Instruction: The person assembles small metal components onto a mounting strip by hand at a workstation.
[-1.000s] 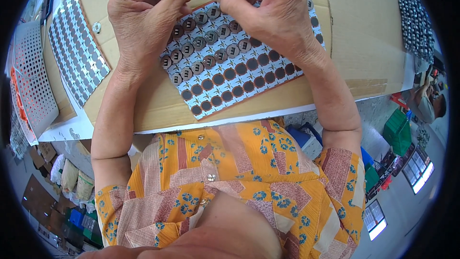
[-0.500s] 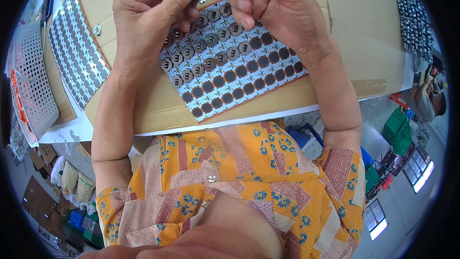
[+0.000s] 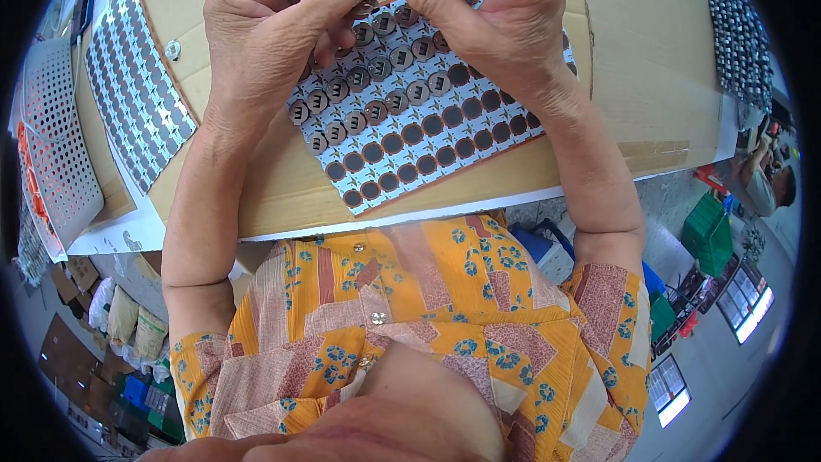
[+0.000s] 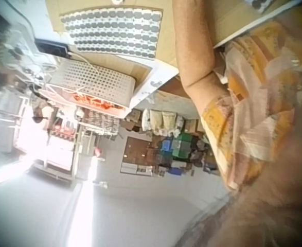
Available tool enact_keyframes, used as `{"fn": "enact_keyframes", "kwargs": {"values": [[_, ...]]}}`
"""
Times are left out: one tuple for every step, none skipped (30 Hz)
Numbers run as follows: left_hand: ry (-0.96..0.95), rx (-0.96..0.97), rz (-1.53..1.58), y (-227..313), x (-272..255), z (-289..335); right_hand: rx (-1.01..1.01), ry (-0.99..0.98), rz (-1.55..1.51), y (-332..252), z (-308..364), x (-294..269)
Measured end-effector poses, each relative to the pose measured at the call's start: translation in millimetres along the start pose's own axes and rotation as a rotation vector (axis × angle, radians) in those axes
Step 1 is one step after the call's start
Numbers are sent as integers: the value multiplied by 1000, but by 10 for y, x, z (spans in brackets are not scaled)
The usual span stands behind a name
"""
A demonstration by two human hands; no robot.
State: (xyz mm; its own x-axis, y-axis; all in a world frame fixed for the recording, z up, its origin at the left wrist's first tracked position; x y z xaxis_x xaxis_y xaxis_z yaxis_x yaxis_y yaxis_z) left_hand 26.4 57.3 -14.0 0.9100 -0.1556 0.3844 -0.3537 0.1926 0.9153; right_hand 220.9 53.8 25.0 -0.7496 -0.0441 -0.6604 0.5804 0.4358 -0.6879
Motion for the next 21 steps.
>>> {"fn": "enact_keyframes", "kwargs": {"values": [[1, 0, 1, -18, 13, 6, -153, 26, 230, -19, 1, -4], [21, 61, -31, -34, 28, 13, -156, 61, 274, -68, -6, 13], [43, 122, -62, -39, 36, 19, -156, 61, 275, -38, 13, 32], [42, 122, -62, -42, 37, 24, 84, 8, 34, 75, 41, 76], [-1, 369, -261, 8, 56, 34, 325, -42, -205, 174, 58, 108], [-45, 616, -459, 52, 86, 56, 326, -38, -203, 240, 37, 79], [-50, 617, -458, 63, 95, 54, 391, -143, -535, 326, 22, 62], [-46, 682, -514, 81, 105, 62, 450, -250, -871, 357, 18, 71], [-42, 748, -571, 95, 118, 73, 450, -247, -872, 331, 31, 84], [-45, 747, -570, 95, 128, 84, 425, -152, -632, 269, 43, 92], [-8, 441, -238, 50, 99, 73, 396, -59, -393, 215, 65, 82], [29, 130, 89, -13, 85, 65, 399, -57, -394, 179, 96, 73], [26, 127, 88, 14, 68, 55, 276, -53, -316, 125, 115, 54], [41, -47, 181, 38, 35, 36, 153, -48, -237, 85, 117, 33], [57, -221, 272, 33, 25, 27, 156, -45, -236, 72, 86, 16], [28, -89, 118, 62, 59, 48, 388, -75, -568, 99, 45, 20], [25, -89, 118, 79, 65, 76, 618, -105, -900, 132, 20, 38], [-2, 45, -15, 127, 64, 106, 595, -92, -954, 270, 31, 68], [-27, 179, -148, 172, 62, 135, 595, -91, -953, 252, 28, 42], [-54, 312, -279, 199, 70, 140, 558, -105, -965, 217, 17, 8], [-56, 312, -276, 181, 97, 123, 520, -120, -976, 196, 5, -10]]}}
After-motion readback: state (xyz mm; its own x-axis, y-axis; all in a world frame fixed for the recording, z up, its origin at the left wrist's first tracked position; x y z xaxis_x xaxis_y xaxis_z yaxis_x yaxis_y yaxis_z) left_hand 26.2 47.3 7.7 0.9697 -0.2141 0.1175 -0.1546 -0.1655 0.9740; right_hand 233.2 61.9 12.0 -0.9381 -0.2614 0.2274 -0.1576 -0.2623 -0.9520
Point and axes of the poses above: each hand's wrist, its own z-axis away from the middle knuckle, its own x-axis out of the palm, y = z × x, the point moved 2 cm from there along -z, towards the middle knuckle, and after that the axes turned 14 degrees about z, right-handed, at the moved point
